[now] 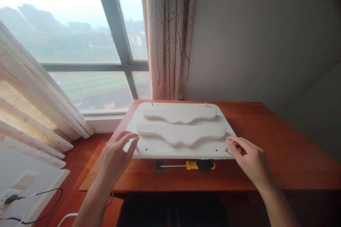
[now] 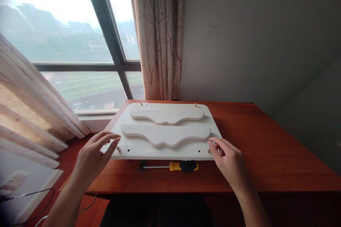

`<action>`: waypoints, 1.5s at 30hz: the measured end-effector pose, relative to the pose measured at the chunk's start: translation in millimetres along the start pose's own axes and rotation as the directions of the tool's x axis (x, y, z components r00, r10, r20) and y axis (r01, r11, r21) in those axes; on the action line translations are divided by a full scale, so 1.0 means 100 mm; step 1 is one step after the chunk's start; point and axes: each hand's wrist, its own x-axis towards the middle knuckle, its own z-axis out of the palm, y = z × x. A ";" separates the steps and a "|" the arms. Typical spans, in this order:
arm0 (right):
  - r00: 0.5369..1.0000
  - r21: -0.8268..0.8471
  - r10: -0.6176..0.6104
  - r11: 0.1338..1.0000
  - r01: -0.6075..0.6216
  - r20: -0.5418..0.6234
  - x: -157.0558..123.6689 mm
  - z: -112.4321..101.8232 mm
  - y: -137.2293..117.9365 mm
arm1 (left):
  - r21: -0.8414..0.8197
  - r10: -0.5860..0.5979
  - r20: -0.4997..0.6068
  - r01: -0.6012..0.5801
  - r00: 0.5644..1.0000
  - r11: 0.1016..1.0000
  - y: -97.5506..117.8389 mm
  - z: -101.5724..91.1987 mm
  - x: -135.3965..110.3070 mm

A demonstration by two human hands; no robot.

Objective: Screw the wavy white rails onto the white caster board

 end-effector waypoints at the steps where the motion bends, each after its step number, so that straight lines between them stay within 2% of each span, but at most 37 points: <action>1: 1.000 0.006 -0.013 1.000 0.013 -0.002 0.08 -0.01 0.02 | 0.008 0.015 0.010 -0.015 1.000 1.000 -0.01 -0.02 0.10; 3: 0.999 0.005 -0.045 0.999 0.045 0.014 0.27 0.01 0.08 | 0.017 0.035 0.032 -0.035 0.999 0.999 -0.03 -0.02 0.34; 6: 0.995 -0.017 -0.087 0.996 0.088 0.048 0.62 0.11 0.19 | 0.051 0.040 0.124 -0.047 0.991 0.998 -0.07 0.06 0.70; 9: 0.960 -0.028 -0.236 0.970 0.242 0.148 0.97 0.28 0.28 | 0.141 0.104 0.258 -0.144 0.961 0.980 -0.09 0.19 0.99; 12: 0.900 -0.075 -0.357 0.919 0.386 0.250 1.24 0.46 0.34 | 0.182 0.156 0.351 -0.231 0.923 0.956 -0.13 0.32 1.16; 15: 0.876 -0.182 -0.351 0.887 0.425 0.332 1.38 0.58 0.38 | 0.176 0.193 0.409 -0.285 0.892 0.942 -0.20 0.42 1.24; 21: 0.877 -0.260 -0.314 0.869 0.420 0.365 1.39 0.65 0.45 | 0.124 0.274 0.465 -0.368 0.842 0.921 -0.35 0.50 1.25; 27: 0.883 -0.257 -0.294 0.880 0.399 0.365 1.40 0.65 0.48 | 0.147 0.206 0.456 -0.301 0.866 0.942 -0.37 0.54 1.24; 32: 0.903 -0.218 -0.181 0.934 0.281 0.390 1.52 0.64 0.49 | 0.181 0.195 0.455 -0.304 0.869 0.935 -0.39 0.62 1.30; 38: 0.918 -0.219 -0.104 0.955 0.199 0.382 1.54 0.72 0.53 | 0.146 0.151 0.407 -0.227 0.901 0.963 -0.49 0.70 1.40; 40: 0.924 -0.184 -0.139 0.959 0.215 0.357 1.52 0.75 0.57 | 0.143 0.146 0.406 -0.220 0.902 0.965 -0.52 0.72 1.43; 45: 0.917 -0.025 -0.343 0.934 0.355 0.205 1.52 0.81 0.68 | 0.079 0.196 0.373 -0.241 0.907 0.967 -0.57 0.73 1.47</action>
